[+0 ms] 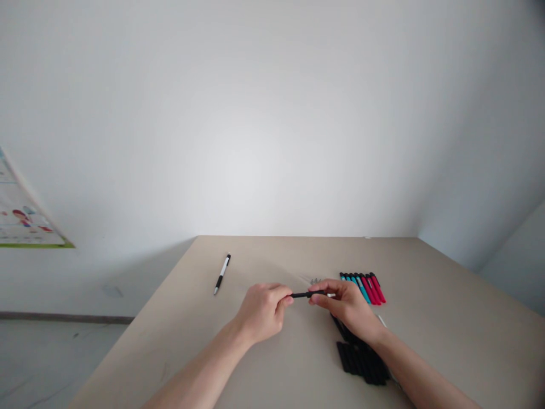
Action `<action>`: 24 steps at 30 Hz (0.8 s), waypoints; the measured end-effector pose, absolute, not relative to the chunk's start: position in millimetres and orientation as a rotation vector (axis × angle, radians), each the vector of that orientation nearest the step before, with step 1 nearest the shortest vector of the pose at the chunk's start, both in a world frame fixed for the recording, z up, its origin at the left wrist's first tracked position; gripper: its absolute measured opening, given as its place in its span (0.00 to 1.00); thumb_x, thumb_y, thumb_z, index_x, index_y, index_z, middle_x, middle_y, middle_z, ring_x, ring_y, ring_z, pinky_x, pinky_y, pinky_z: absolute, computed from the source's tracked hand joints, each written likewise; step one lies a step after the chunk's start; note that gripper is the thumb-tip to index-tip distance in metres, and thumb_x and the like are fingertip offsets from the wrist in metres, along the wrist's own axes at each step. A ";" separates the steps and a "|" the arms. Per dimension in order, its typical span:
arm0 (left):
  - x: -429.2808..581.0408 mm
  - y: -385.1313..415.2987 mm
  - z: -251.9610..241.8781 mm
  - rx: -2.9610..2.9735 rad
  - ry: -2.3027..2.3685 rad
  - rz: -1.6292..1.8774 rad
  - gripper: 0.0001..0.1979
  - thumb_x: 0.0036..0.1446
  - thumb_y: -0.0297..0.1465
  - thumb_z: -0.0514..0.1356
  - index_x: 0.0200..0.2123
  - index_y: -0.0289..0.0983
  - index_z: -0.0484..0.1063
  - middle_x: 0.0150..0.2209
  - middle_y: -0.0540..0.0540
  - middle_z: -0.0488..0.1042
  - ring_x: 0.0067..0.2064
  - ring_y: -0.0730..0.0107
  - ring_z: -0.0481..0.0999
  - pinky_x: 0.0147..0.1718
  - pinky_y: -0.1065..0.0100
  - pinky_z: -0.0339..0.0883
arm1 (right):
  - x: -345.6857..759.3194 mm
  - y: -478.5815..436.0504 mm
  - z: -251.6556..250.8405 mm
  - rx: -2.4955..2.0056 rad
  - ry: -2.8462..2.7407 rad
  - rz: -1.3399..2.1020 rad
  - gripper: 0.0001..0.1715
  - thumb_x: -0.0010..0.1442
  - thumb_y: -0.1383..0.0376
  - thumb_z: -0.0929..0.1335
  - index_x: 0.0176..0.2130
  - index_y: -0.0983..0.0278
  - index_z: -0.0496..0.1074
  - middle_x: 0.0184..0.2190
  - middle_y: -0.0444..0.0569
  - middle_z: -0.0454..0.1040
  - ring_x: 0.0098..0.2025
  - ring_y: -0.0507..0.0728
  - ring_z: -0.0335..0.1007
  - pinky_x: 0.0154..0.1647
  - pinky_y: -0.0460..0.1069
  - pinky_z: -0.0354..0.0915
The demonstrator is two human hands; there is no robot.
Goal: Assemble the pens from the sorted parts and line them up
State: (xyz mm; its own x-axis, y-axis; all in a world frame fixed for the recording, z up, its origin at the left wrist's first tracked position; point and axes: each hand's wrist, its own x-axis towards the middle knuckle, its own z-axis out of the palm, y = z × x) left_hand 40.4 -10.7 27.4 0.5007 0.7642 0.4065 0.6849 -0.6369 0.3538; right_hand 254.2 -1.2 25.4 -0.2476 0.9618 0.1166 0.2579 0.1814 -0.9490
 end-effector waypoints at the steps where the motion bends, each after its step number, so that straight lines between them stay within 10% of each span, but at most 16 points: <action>1: 40.7 -10.7 27.0 2.598 1.260 0.812 0.11 0.60 0.26 0.51 0.31 0.38 0.72 0.26 0.49 0.73 0.27 0.71 0.70 0.26 0.71 0.55 | 254.3 -1.0 25.2 -1.170 -1.655 1.145 0.13 0.49 0.57 0.72 0.32 0.64 0.79 0.23 0.45 0.74 0.24 0.52 0.64 0.22 0.46 0.56; 24: 46.1 -19.3 24.4 2.494 1.227 0.791 0.14 0.59 0.26 0.53 0.48 0.40 0.69 0.36 0.48 0.79 0.33 0.67 0.77 0.32 0.70 0.67 | 241.8 -7.1 13.9 -1.151 -1.761 1.085 0.14 0.53 0.56 0.70 0.35 0.64 0.78 0.29 0.48 0.79 0.31 0.57 0.72 0.32 0.49 0.65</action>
